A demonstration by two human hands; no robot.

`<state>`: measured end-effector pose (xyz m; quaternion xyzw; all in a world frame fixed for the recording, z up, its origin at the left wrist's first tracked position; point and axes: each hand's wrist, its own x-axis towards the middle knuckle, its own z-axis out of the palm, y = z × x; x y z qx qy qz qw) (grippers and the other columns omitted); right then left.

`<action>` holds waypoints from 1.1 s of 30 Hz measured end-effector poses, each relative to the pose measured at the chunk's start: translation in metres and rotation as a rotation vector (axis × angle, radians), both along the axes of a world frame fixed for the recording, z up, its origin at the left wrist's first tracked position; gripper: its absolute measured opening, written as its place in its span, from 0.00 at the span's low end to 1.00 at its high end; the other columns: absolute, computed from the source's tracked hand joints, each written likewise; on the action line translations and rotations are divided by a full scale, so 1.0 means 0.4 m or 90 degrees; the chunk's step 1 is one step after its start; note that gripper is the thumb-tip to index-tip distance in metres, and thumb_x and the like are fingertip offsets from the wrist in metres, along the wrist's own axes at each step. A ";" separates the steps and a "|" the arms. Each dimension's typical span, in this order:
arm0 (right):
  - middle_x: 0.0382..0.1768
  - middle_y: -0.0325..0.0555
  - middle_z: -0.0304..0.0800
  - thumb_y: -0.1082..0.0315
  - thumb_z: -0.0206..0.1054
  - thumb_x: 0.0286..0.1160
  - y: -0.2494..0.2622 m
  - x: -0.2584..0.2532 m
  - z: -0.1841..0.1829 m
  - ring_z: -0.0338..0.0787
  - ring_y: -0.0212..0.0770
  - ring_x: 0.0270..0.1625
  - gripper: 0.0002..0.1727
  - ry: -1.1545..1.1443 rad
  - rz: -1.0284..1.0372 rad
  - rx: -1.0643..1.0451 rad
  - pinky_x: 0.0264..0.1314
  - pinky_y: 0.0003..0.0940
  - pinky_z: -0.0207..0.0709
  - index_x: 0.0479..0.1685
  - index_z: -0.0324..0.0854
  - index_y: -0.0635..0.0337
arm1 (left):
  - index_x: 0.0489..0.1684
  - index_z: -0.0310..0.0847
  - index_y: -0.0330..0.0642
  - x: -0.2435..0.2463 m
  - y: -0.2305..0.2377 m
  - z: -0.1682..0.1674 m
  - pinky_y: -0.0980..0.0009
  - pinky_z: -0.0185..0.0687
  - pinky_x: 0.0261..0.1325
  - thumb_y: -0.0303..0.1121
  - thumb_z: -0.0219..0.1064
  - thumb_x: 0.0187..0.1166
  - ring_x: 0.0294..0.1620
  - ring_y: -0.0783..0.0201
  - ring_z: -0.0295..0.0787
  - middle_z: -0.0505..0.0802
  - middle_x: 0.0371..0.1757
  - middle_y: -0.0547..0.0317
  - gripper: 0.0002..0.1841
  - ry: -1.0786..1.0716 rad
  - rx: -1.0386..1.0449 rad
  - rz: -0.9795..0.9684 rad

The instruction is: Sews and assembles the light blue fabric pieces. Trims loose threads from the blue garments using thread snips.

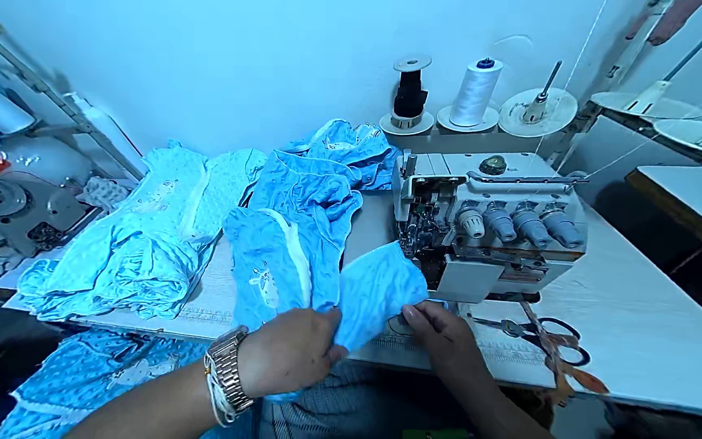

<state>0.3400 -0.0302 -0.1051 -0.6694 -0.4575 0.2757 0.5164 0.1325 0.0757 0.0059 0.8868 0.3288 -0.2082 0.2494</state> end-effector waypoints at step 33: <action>0.34 0.37 0.94 0.79 0.68 0.75 0.042 -0.041 0.075 0.95 0.29 0.33 0.10 0.229 -0.160 0.315 0.38 0.26 0.92 0.51 0.86 0.61 | 0.35 0.86 0.33 0.282 0.173 0.085 0.75 0.73 0.33 0.14 0.68 0.67 0.28 0.73 0.79 0.89 0.30 0.58 0.06 -0.414 -0.047 -0.327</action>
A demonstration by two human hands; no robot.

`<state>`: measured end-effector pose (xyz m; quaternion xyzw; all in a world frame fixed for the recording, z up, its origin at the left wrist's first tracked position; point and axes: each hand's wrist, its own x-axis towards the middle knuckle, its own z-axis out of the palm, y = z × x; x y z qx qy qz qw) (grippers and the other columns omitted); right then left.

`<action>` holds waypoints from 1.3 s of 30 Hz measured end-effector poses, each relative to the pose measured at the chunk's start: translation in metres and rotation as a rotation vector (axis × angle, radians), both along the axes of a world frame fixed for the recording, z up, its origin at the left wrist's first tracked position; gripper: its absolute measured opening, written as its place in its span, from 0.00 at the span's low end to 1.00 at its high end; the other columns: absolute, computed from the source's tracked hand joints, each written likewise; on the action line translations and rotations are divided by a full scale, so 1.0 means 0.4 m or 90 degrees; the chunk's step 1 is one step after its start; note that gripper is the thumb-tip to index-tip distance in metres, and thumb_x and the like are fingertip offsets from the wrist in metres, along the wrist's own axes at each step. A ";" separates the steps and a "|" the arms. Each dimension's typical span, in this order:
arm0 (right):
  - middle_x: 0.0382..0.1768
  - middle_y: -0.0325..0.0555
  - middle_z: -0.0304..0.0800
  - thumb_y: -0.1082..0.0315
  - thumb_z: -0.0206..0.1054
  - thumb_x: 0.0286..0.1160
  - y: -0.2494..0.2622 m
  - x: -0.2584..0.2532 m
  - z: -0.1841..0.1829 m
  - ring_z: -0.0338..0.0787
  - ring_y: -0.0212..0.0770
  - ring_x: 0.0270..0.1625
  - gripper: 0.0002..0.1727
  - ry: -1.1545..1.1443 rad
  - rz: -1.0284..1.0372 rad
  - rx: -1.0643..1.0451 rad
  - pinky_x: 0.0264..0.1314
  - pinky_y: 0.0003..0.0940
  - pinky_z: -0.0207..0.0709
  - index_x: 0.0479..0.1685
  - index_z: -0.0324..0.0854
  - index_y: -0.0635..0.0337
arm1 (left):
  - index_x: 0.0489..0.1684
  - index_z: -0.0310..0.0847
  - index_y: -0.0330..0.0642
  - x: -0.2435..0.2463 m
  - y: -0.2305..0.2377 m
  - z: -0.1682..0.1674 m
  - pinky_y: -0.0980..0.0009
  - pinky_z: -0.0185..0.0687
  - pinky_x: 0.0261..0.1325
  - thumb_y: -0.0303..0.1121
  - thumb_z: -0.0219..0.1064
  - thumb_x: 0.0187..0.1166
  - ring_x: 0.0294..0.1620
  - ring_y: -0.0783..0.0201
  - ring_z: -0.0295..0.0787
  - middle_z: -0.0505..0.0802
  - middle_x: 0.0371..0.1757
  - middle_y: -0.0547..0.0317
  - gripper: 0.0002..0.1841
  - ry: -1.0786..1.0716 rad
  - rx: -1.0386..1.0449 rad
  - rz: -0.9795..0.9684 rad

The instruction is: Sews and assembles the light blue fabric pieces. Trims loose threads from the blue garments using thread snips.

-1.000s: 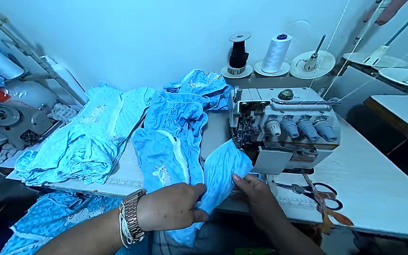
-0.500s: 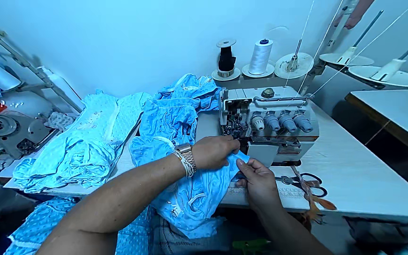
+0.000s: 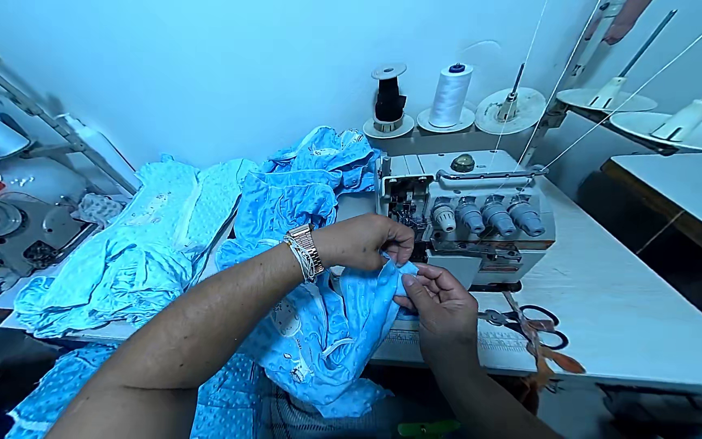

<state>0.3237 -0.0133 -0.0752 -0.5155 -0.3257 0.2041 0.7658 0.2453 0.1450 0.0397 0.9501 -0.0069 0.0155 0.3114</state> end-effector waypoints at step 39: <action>0.40 0.38 0.92 0.69 0.74 0.70 0.003 -0.098 -0.042 0.94 0.29 0.41 0.18 0.025 0.073 -0.029 0.43 0.24 0.89 0.55 0.71 0.56 | 0.33 0.91 0.33 -0.020 0.046 -0.076 0.64 0.82 0.60 0.26 0.64 0.81 0.50 0.61 0.92 0.95 0.38 0.50 0.11 -0.259 0.117 0.020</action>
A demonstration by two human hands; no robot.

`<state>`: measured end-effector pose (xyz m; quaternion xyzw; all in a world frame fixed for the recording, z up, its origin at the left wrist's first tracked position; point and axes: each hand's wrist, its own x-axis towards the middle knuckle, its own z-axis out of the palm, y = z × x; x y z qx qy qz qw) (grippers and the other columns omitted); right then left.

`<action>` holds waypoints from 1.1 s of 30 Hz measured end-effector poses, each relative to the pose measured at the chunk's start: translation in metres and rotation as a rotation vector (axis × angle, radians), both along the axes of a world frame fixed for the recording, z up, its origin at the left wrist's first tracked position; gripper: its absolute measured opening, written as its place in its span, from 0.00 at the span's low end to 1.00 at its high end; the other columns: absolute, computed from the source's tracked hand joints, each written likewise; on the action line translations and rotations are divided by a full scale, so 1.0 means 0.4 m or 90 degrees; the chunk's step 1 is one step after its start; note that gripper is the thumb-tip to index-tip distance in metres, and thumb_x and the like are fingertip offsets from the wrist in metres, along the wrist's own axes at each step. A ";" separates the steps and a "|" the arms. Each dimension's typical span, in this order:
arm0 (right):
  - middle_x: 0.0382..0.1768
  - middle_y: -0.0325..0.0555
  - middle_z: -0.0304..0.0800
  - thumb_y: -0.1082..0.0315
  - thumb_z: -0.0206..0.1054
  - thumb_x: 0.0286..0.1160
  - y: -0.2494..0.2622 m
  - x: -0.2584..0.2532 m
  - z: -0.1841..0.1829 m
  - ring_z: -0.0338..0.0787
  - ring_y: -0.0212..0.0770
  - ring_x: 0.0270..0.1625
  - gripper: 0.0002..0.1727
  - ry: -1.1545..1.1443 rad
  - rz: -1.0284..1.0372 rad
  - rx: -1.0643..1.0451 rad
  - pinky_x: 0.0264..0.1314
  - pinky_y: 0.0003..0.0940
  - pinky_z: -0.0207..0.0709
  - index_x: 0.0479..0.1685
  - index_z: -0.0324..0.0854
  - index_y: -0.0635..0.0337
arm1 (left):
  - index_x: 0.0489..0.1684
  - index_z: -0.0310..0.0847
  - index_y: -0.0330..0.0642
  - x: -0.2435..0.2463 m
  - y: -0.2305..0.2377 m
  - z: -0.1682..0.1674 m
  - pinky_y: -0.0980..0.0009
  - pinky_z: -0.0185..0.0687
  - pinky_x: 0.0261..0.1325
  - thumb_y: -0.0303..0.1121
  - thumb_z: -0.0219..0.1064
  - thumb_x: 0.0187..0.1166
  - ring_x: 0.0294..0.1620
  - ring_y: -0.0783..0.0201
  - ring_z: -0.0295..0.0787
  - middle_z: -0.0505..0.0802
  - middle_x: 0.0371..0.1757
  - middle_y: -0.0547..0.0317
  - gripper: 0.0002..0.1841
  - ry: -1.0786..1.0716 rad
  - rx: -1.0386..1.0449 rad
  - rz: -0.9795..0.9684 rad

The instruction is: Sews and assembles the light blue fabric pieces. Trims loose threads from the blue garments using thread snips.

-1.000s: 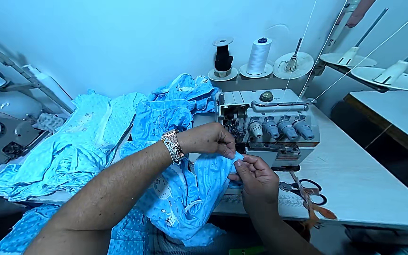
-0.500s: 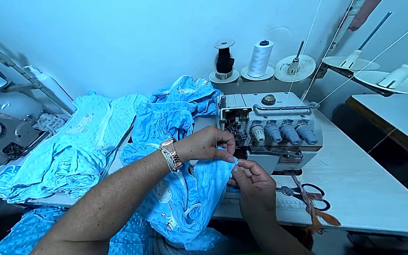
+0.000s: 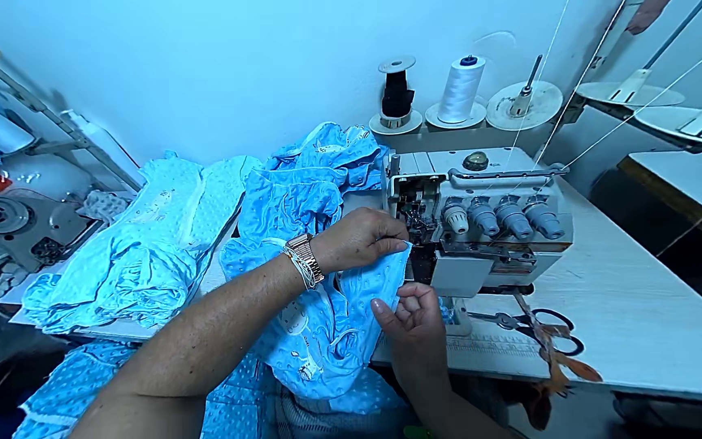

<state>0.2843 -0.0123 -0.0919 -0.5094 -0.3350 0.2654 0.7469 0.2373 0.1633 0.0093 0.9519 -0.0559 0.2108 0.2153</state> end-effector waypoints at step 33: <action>0.25 0.34 0.88 0.70 0.75 0.68 -0.093 0.048 -0.085 0.85 0.23 0.27 0.07 0.046 0.020 -0.012 0.34 0.17 0.83 0.24 0.88 0.58 | 0.33 0.93 0.41 -0.016 -0.081 -0.131 0.57 0.80 0.50 0.24 0.64 0.73 0.38 0.57 0.92 0.95 0.33 0.56 0.09 -0.121 0.281 0.167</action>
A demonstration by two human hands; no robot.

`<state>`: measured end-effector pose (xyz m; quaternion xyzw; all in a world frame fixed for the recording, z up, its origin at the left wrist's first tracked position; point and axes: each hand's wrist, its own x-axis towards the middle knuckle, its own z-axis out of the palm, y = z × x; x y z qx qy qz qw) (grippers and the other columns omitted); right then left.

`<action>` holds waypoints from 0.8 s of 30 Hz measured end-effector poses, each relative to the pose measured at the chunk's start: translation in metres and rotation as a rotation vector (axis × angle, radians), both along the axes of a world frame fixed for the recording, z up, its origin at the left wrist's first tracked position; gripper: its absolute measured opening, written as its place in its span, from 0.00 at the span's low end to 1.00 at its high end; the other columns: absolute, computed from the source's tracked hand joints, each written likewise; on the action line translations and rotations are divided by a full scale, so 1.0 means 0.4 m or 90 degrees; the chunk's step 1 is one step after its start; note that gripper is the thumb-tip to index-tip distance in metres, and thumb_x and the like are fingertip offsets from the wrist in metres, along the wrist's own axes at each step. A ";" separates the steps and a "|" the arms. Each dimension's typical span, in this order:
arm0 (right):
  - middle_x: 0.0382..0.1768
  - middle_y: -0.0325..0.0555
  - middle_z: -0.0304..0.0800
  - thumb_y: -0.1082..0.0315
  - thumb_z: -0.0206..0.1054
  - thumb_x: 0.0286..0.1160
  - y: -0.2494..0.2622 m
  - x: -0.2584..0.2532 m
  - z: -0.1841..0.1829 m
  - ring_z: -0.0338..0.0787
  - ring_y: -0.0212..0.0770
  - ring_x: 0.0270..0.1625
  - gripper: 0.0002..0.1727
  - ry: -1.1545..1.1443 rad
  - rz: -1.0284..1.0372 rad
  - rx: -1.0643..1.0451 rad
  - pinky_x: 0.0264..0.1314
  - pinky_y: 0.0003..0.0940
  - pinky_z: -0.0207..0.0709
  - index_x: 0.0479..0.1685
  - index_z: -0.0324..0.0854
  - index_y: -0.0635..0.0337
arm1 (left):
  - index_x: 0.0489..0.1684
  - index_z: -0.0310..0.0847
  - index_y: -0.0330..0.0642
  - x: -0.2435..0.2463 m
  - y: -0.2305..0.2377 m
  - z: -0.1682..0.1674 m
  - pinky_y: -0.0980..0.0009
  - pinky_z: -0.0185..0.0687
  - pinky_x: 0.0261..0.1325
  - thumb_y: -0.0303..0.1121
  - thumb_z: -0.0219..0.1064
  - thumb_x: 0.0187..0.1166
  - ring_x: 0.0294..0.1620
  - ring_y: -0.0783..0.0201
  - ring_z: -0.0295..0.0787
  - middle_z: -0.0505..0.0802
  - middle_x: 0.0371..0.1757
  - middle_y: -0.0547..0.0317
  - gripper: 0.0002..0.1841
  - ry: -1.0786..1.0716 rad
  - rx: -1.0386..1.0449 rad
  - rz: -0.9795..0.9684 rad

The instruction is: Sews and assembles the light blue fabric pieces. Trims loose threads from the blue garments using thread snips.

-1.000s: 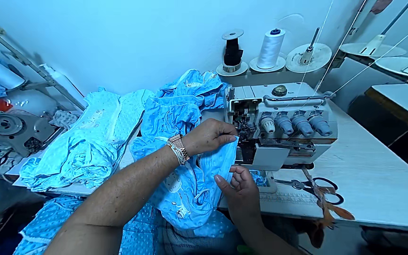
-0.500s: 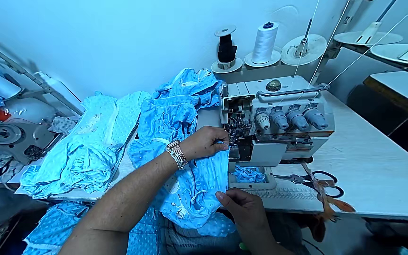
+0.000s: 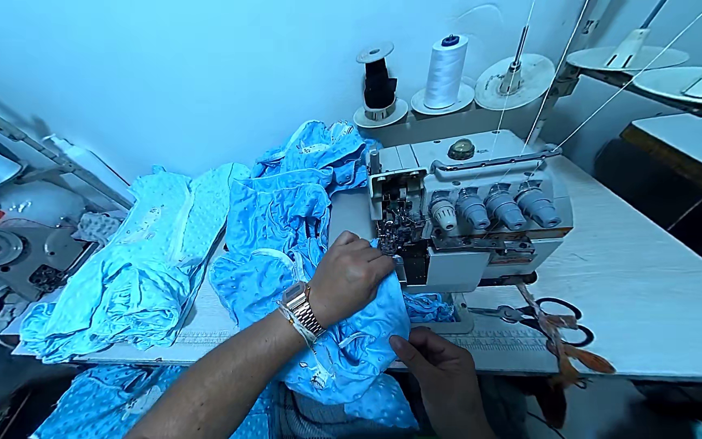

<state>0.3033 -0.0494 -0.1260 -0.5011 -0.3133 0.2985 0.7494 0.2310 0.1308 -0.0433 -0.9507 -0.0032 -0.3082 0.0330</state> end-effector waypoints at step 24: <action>0.26 0.34 0.91 0.70 0.75 0.68 0.007 0.018 -0.004 0.88 0.23 0.28 0.04 -0.035 -0.012 0.025 0.34 0.18 0.86 0.28 0.90 0.58 | 0.44 0.96 0.36 -0.040 0.009 -0.047 0.63 0.89 0.59 0.33 0.62 0.80 0.59 0.53 0.93 0.94 0.53 0.44 0.14 -0.042 -0.181 0.066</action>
